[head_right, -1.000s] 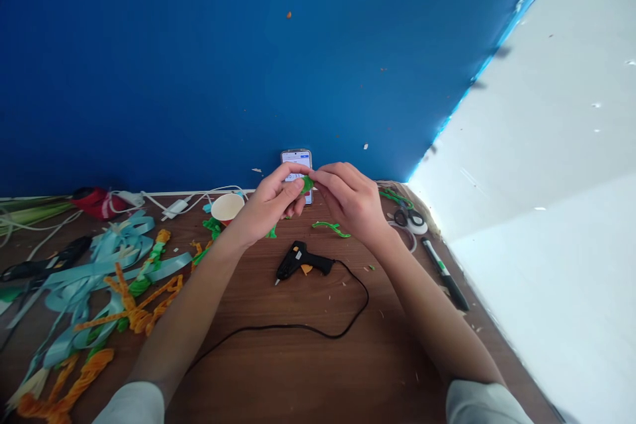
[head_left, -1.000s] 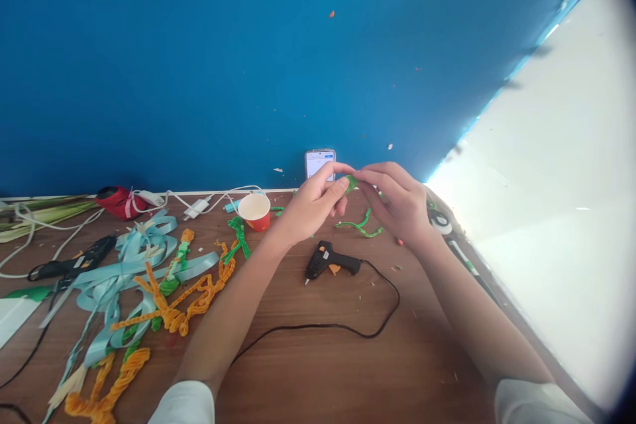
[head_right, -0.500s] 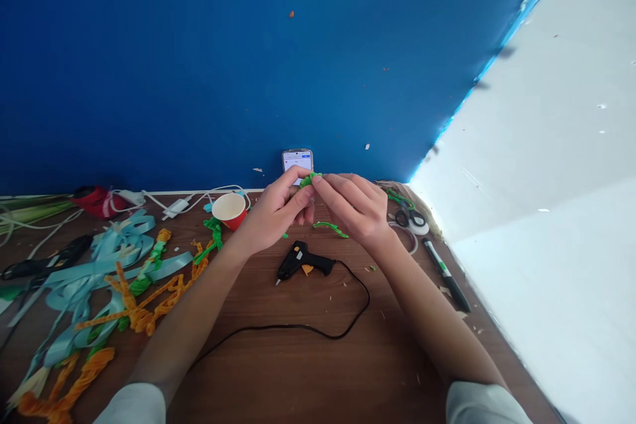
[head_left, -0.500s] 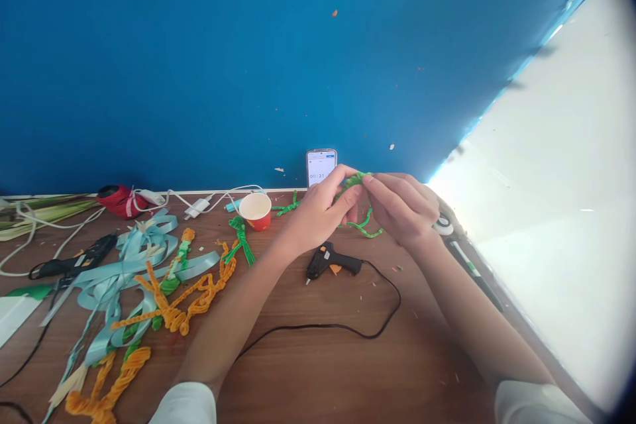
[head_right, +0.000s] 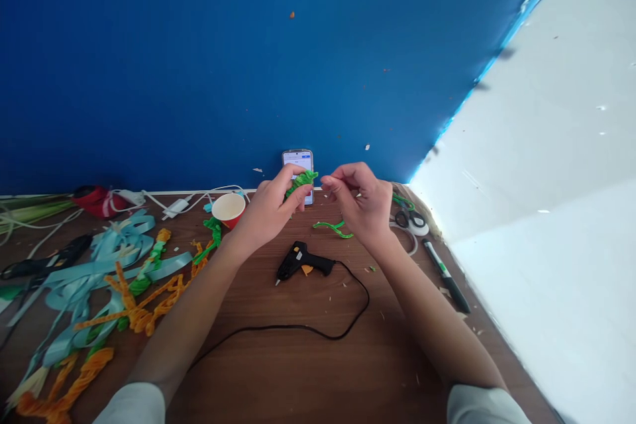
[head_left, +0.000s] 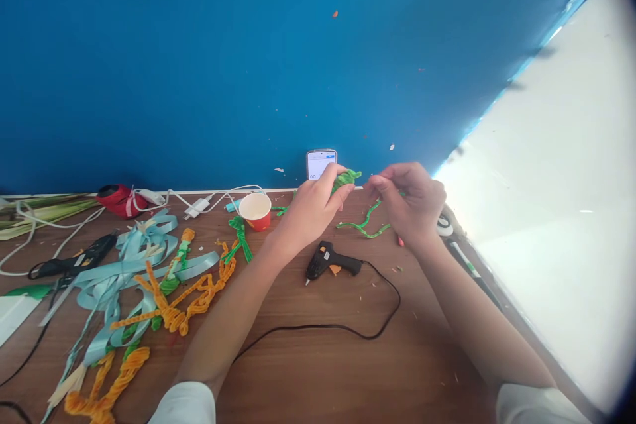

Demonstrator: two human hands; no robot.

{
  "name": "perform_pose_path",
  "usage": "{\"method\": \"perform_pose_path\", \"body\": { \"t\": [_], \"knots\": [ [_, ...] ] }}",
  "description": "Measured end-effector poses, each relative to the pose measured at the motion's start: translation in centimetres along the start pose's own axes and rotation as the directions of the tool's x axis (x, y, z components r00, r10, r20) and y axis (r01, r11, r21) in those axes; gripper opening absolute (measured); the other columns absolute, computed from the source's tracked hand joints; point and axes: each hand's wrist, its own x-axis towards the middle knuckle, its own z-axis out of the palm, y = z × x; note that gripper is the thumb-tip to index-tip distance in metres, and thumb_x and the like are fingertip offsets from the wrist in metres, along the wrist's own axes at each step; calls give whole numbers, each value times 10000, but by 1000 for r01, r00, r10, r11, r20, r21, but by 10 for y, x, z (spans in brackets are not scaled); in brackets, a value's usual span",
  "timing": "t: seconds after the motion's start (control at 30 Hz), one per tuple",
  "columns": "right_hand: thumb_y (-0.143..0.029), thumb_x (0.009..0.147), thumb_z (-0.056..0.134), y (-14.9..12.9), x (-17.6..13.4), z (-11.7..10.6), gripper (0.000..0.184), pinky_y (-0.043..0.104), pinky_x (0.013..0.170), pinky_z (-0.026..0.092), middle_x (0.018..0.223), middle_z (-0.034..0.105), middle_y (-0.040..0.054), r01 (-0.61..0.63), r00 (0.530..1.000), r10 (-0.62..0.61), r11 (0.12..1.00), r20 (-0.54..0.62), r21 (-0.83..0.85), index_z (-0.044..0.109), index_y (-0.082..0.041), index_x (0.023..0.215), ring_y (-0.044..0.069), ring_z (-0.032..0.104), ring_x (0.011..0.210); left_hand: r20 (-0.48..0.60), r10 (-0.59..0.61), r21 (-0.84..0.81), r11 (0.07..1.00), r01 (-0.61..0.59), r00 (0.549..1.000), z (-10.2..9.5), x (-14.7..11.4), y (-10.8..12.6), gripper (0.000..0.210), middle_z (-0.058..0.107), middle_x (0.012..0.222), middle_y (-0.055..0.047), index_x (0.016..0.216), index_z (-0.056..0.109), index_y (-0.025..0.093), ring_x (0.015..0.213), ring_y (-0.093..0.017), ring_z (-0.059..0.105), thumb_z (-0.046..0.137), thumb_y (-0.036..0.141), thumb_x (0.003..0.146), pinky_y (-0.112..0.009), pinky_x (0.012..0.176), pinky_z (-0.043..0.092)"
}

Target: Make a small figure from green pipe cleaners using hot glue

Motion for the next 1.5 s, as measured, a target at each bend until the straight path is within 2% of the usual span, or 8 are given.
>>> {"method": "perform_pose_path", "body": {
  "t": [0.13,0.23,0.47,0.6,0.73,1.03,1.3,1.5],
  "knots": [
    [-377,908,599,-8,-1,1,179,242,491,502,660,686,-17,-60,995,51,993,83,105,601,-221,821,125,640,528,-6,14,41,999,-14,1000,1,0,-1,252,645,749,7,1161,502,243,715,-154,599,426,390,971,-262,659,392],
    [-427,927,558,-13,0,0,216,258,506,499,719,694,11,-196,973,151,941,176,276,611,-219,905,132,638,554,-20,19,47,999,-18,1000,2,0,-2,251,646,764,2,1158,510,246,710,-157,595,430,390,968,-265,654,386],
    [-438,921,546,-14,8,-5,286,253,440,419,645,623,-7,-538,830,344,700,438,469,664,-201,1033,100,508,436,-19,5,-33,999,-6,1000,2,1,-1,239,651,732,5,1140,521,234,708,-154,600,451,373,959,-268,663,393],
    [-401,910,547,-14,11,-6,282,253,409,369,601,550,-27,-633,766,385,593,515,498,680,-201,1059,89,415,407,-24,3,-72,997,-4,1000,1,0,1,233,646,724,8,1124,532,228,702,-144,597,445,372,963,-265,665,391],
    [-363,903,543,-15,11,-5,264,254,403,349,574,505,-38,-678,732,405,510,548,529,694,-194,1039,86,383,400,-31,4,-81,997,-6,1000,0,-1,3,228,644,717,11,1122,535,223,685,-138,594,450,361,961,-261,651,386],
    [-395,909,538,-11,9,-1,271,241,432,384,582,556,-21,-644,762,412,569,500,511,691,-185,987,95,452,430,-42,4,-79,997,-7,999,-1,-1,2,235,642,700,18,1116,533,228,655,-136,583,444,381,962,-259,620,377],
    [-438,889,573,-6,9,1,249,232,423,382,584,559,-27,-651,755,429,575,496,495,648,-200,902,93,456,431,-61,2,-75,997,-7,998,0,0,0,233,650,709,7,1098,529,219,675,-146,601,445,386,960,-259,624,385],
    [-464,841,664,-6,8,4,278,221,473,405,623,611,-16,-606,782,414,679,466,414,626,-188,841,94,521,499,-70,20,51,999,-16,997,2,1,-2,231,665,757,-5,1118,536,229,705,-160,605,463,375,954,-258,632,374]
  ]
}}
